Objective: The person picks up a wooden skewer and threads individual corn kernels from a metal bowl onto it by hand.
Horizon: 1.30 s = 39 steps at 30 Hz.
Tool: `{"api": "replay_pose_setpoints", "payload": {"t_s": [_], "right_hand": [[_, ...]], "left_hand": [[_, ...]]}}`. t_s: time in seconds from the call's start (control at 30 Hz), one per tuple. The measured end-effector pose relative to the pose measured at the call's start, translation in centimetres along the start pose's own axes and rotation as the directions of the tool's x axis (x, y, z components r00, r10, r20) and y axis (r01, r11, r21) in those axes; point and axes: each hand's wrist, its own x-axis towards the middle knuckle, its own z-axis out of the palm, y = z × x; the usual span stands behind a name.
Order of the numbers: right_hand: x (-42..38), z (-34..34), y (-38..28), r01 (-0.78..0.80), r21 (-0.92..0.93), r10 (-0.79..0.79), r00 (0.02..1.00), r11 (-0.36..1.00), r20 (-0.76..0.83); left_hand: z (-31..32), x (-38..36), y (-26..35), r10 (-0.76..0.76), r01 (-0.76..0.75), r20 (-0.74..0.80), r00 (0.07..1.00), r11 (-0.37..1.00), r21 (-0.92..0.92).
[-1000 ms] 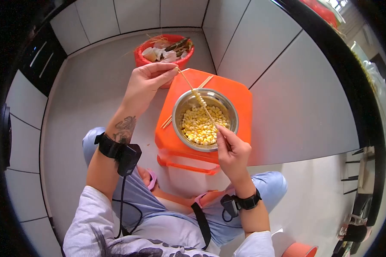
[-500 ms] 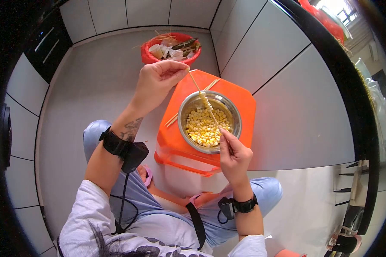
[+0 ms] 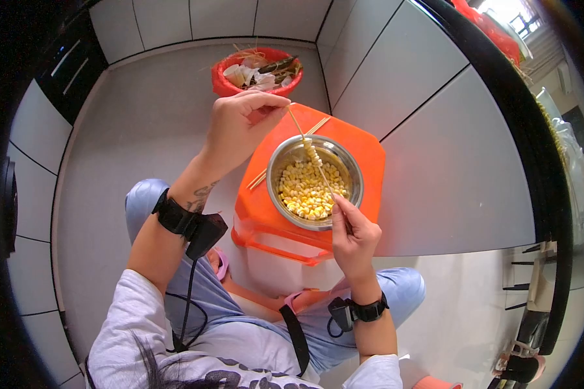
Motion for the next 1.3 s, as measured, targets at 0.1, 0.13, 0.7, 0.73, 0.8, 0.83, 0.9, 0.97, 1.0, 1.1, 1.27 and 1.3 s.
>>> {"api": "replay_pose_setpoints", "payload": {"t_s": [0.1, 0.13, 0.7, 0.73, 0.8, 0.83, 0.9, 0.97, 1.0, 1.1, 1.27, 1.3], "right_hand": [[0.0, 0.0, 0.0, 0.012, 0.011, -0.012, 1.0, 1.0, -0.002], [0.1, -0.1, -0.1, 0.004, 0.007, -0.004, 1.0, 1.0, 0.0], [0.0, -0.6, 0.1, 0.087, -0.057, -0.087, 0.996, 0.995, 0.015], [-0.1, -0.7, 0.0, 0.077, -0.061, -0.076, 0.997, 0.995, 0.026], [-0.1, -0.7, -0.1, 0.067, -0.066, -0.065, 0.997, 0.996, 0.038], [-0.1, -0.5, -0.1, 0.098, -0.057, -0.097, 0.995, 0.994, 0.017], [-0.1, -0.4, 0.2, 0.128, -0.049, -0.128, 0.992, 0.991, -0.003], [-0.2, -0.5, 0.7, 0.03, -0.028, -0.03, 0.999, 0.999, -0.024], [-0.1, -0.5, 0.7, 0.027, -0.03, -0.027, 0.999, 0.999, -0.023], [0.4, -0.5, 0.6, -0.091, 0.096, 0.101, 0.99, 0.991, -0.097], [0.7, -0.9, 0.7, -0.147, 0.067, 0.153, 0.982, 0.987, -0.109], [0.7, -1.0, 0.7, -0.164, 0.068, 0.17, 0.98, 0.984, -0.1]], "left_hand": [[0.2, 0.1, -0.1, -0.026, 0.023, -0.027, 0.999, 0.994, -0.103], [0.1, 0.2, -0.1, -0.026, 0.023, -0.027, 0.999, 0.994, -0.103], [-0.3, 0.6, -0.9, -0.495, 0.701, 0.538, 0.682, 0.232, -0.674], [-0.3, 0.6, -0.8, -0.495, 0.702, 0.539, 0.681, 0.231, -0.674], [-0.2, 0.5, -0.4, -0.445, 0.736, 0.587, 0.677, 0.393, -0.551], [0.2, 0.1, -0.2, -0.445, 0.737, 0.587, 0.676, 0.392, -0.551], [1.2, -0.6, 0.3, -0.417, 0.781, 0.66, 0.625, 0.308, -0.544], [1.2, -0.4, 0.8, -0.438, 0.766, 0.628, 0.643, 0.374, -0.523], [1.2, -0.4, 1.1, -0.457, 0.748, 0.593, 0.663, 0.438, -0.498], [1.8, -0.2, 1.2, -0.455, 0.738, 0.59, 0.667, 0.513, -0.438], [3.1, -2.0, -0.3, -0.062, -0.082, 0.489, 0.87, 0.96, 0.267], [3.5, -2.6, -0.9, -0.029, -0.163, 0.504, 0.863, 0.929, 0.333]]}}
